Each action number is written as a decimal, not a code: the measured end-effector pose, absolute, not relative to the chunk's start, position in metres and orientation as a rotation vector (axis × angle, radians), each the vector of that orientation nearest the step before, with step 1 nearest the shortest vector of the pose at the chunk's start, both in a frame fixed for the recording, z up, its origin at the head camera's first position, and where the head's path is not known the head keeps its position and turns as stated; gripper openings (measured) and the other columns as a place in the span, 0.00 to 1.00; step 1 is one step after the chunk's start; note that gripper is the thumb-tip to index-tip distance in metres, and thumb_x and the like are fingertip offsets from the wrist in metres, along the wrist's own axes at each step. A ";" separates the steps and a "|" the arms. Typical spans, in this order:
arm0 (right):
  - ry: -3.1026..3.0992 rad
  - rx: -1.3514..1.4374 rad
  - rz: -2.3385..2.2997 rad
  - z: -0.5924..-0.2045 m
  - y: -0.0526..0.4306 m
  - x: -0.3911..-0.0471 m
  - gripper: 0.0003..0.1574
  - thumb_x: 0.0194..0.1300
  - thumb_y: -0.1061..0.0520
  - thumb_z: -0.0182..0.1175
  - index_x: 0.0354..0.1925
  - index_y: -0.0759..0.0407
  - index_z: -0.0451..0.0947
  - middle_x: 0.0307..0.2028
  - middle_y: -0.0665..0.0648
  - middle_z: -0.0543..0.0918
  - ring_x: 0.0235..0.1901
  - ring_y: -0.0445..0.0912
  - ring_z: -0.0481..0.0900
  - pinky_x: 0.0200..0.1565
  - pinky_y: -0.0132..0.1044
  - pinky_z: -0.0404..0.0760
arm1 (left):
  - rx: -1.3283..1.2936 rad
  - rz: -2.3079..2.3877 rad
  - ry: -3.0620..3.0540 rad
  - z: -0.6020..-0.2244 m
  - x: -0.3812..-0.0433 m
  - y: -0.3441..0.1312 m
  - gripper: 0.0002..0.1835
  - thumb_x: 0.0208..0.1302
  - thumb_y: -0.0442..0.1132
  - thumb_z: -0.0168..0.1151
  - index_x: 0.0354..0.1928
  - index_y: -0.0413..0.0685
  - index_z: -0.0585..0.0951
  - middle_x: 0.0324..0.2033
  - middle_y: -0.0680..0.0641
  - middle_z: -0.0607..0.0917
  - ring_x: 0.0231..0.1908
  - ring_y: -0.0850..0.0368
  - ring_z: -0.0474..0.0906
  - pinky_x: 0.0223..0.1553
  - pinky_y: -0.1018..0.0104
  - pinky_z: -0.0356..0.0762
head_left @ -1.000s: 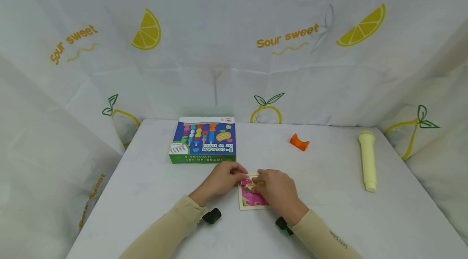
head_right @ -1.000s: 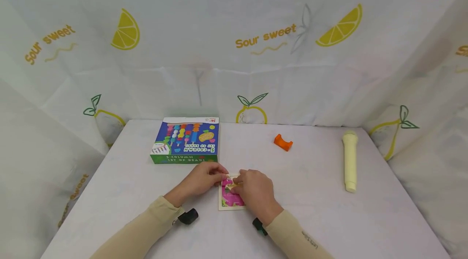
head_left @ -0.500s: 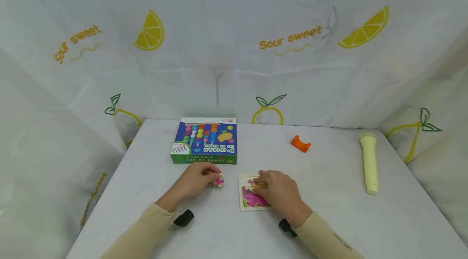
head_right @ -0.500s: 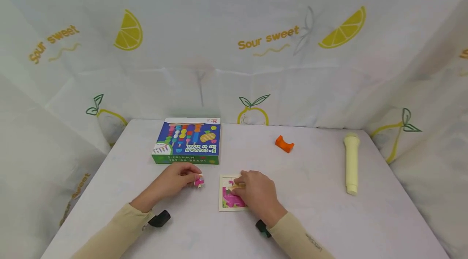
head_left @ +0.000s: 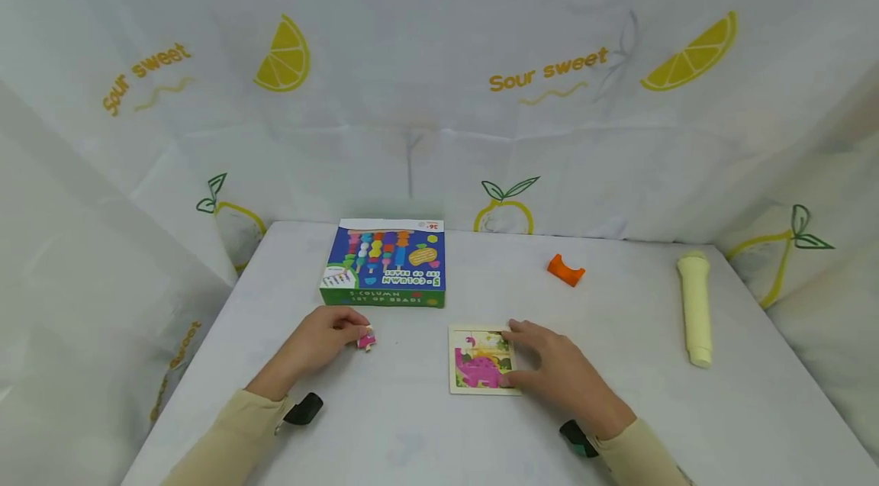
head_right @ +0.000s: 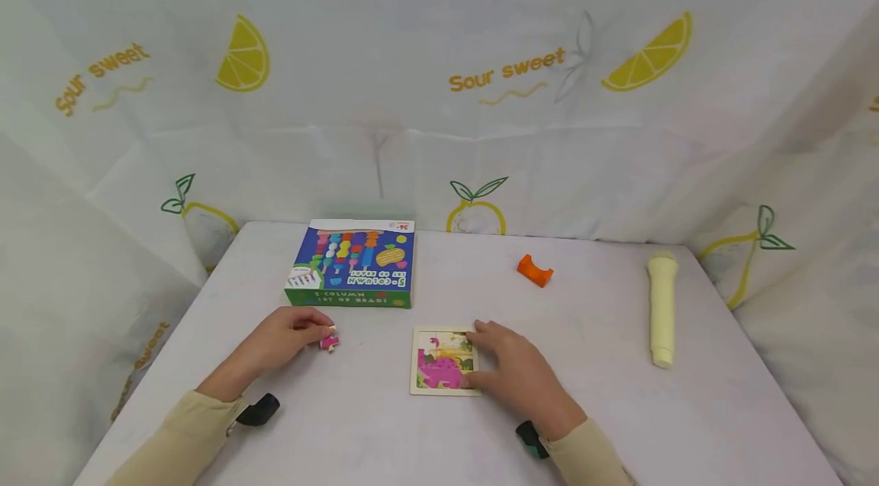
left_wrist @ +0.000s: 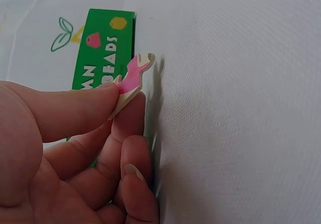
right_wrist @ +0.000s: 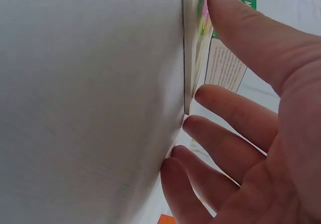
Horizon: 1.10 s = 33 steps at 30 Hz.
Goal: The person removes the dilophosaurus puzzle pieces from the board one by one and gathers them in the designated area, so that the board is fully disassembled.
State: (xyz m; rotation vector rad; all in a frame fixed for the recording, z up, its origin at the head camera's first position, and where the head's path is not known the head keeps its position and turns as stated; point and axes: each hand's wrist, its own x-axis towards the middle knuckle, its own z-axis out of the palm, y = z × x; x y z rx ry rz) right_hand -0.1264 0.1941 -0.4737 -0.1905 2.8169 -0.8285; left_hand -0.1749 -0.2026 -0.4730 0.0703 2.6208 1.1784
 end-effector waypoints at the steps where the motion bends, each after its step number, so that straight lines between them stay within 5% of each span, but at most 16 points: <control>1: 2.813 -0.212 -0.828 -0.475 0.195 -0.126 0.46 0.57 0.40 0.83 0.71 0.47 0.81 0.77 0.50 0.75 0.81 0.59 0.67 0.76 0.64 0.68 | 0.062 1.178 2.621 -0.473 -0.175 -0.203 0.08 0.75 0.47 0.69 0.47 0.55 0.91 0.40 0.54 0.89 0.42 0.55 0.78 0.45 0.61 0.76; 25: 2.822 -0.278 -0.808 -0.474 0.197 -0.126 0.45 0.55 0.41 0.84 0.69 0.49 0.83 0.76 0.52 0.77 0.80 0.60 0.67 0.75 0.65 0.70 | 0.037 1.131 2.724 -0.470 -0.168 -0.191 0.05 0.74 0.41 0.70 0.46 0.51 0.90 0.38 0.53 0.88 0.39 0.57 0.80 0.41 0.64 0.80; 33: 2.818 -0.302 -0.828 -0.473 0.199 -0.126 0.46 0.56 0.40 0.83 0.70 0.49 0.82 0.76 0.54 0.77 0.80 0.61 0.68 0.75 0.65 0.70 | 0.412 1.114 2.673 -0.456 -0.163 -0.119 0.05 0.74 0.41 0.70 0.47 0.51 0.89 0.37 0.57 0.86 0.39 0.59 0.79 0.43 0.66 0.81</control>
